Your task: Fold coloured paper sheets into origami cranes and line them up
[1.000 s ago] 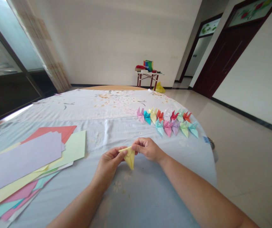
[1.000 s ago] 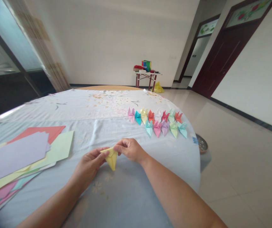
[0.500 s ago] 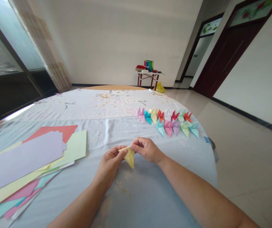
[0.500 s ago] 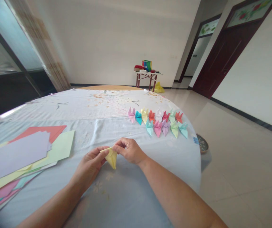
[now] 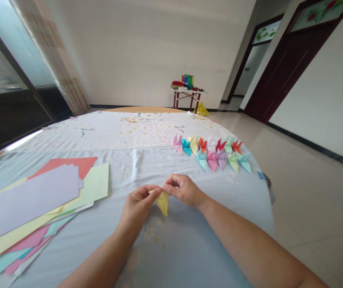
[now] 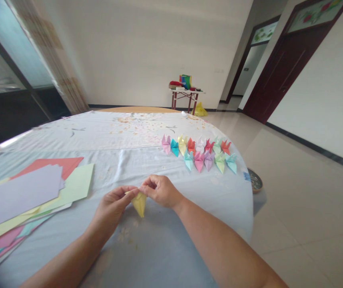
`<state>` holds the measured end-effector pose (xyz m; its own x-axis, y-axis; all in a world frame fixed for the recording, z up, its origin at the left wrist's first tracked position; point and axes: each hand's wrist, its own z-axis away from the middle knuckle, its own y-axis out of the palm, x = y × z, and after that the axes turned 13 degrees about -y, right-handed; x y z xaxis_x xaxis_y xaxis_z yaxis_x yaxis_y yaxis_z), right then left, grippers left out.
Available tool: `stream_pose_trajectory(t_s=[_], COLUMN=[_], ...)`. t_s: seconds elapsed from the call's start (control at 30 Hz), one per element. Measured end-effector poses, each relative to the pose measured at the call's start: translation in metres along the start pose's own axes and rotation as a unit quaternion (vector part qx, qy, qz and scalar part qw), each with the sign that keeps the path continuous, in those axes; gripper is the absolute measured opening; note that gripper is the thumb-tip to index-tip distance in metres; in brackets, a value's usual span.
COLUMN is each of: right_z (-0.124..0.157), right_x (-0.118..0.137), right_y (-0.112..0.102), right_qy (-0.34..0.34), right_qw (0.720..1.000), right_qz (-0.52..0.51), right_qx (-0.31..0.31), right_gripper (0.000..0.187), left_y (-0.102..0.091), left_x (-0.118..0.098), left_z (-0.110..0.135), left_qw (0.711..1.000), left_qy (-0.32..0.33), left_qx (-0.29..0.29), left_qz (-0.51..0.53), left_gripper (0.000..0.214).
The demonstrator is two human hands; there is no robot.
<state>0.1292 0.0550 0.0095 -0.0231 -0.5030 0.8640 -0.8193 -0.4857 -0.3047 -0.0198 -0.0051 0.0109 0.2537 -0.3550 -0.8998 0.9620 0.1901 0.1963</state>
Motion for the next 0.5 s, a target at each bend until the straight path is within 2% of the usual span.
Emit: stream_pose_trajectory(t_s=[0.1, 0.23, 0.3, 0.5], right_z=[-0.0007, -0.0027, -0.0035, -0.0039], right_x=[0.0008, -0.0002, -0.0001, 0.0008], right_y=[0.0011, -0.0011, -0.0028, -0.0032], right_qy=[0.004, 0.031, 0.038, 0.041], right_qw=[1.0, 0.995, 0.993, 0.993], right_qz=[-0.014, -0.088, -0.098, -0.095], right_qx=[-0.017, -0.044, -0.057, -0.064], right_gripper=[0.024, 0.028, 0.029, 0.03], left_y=[-0.0006, -0.0028, -0.0039, -0.006], left_x=[-0.0017, -0.0015, -0.0011, -0.0011], left_z=[-0.0006, -0.004, -0.0051, -0.0061], left_qw=[1.0, 0.994, 0.99, 0.993], left_qy=[0.009, -0.008, -0.009, -0.002], left_qx=[0.009, 0.093, 0.113, 0.087], left_qz=[0.009, 0.064, 0.082, 0.075], left_gripper=[0.023, 0.024, 0.026, 0.026])
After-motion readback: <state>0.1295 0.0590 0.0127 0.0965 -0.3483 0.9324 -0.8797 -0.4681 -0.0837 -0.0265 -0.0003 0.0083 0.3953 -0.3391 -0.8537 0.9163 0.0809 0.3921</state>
